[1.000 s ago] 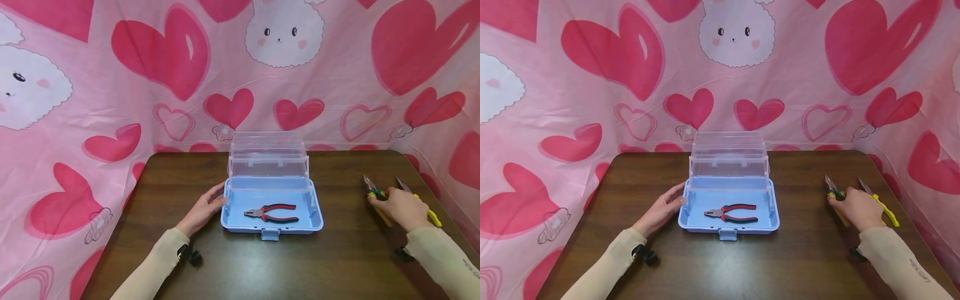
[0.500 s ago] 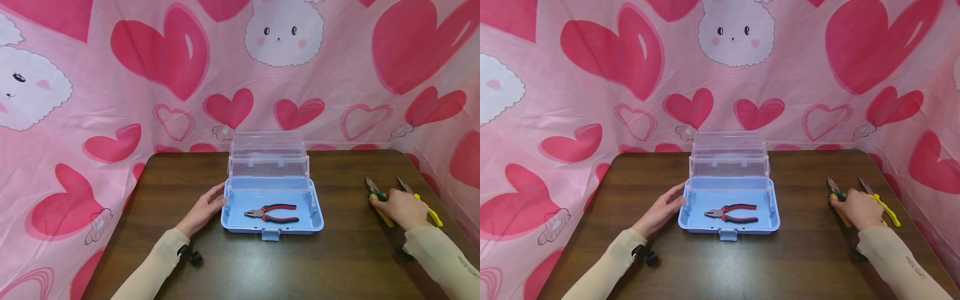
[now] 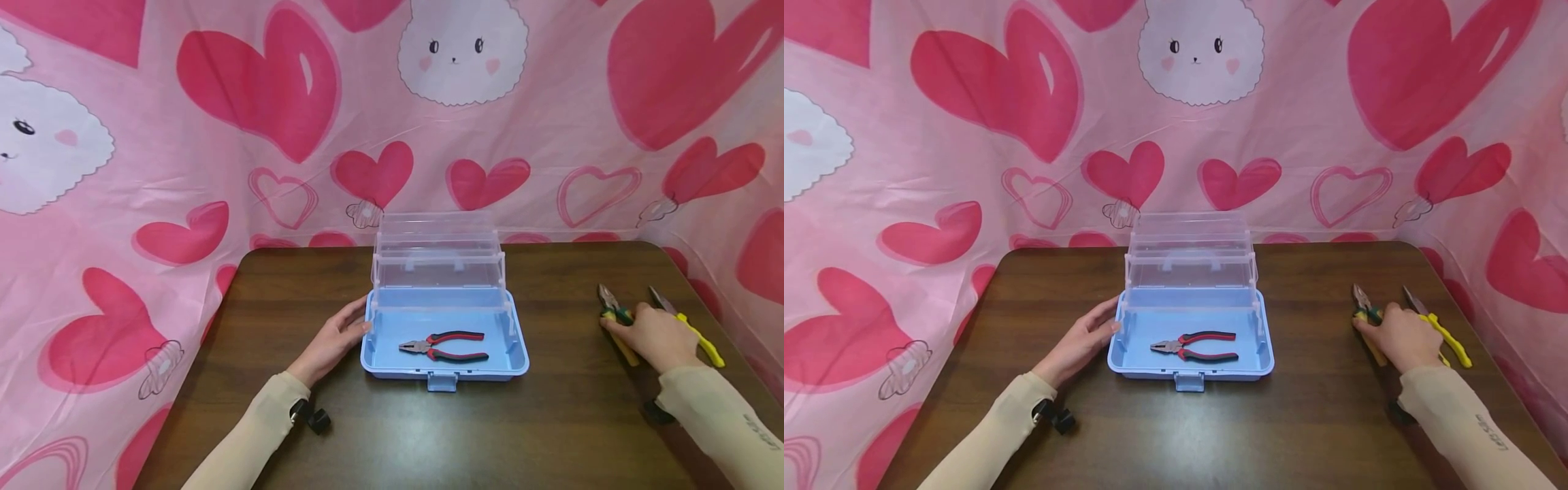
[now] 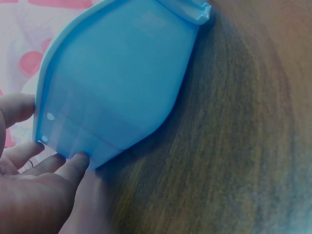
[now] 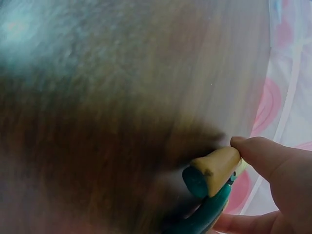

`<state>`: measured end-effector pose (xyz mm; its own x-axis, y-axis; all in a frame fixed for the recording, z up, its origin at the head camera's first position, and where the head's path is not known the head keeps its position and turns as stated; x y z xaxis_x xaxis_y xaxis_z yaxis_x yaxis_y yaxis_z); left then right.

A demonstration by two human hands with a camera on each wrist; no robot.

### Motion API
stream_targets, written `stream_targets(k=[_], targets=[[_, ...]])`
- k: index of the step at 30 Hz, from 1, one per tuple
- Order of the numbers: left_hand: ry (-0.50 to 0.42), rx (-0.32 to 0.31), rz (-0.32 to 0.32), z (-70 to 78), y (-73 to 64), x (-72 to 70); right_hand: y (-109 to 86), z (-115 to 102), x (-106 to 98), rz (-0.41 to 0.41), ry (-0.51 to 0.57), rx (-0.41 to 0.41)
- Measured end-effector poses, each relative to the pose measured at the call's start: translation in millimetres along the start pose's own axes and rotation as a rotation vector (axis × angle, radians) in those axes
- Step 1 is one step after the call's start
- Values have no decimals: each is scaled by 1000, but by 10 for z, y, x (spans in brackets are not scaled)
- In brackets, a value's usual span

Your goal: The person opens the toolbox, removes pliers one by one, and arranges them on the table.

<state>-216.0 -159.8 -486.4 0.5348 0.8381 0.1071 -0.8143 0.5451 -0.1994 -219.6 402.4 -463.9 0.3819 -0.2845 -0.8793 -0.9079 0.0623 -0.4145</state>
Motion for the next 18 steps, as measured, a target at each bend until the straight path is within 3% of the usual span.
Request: stream_targets(k=[6, 11, 18], targets=[[1, 0, 1, -5, 2, 0, -7, 7, -19, -9, 6, 2], [3, 6, -4, -8, 2, -4, -21, -26, -91, 30, -2, -19], [3, 7, 0, -5, -11, -8, -88, -216, -174, 51, -28, -49]])
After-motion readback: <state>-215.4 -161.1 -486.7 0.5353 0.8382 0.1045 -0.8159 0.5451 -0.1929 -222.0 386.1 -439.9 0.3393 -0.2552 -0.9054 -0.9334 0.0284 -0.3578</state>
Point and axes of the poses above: each hand's wrist, its own y-axis towards the middle knuckle, its own x-axis out of the palm, z = x × y, the point moved 8 cm from there along y, towards the middle knuckle, and after that the axes turned 10 degrees about -z, right-handed, at the moved point
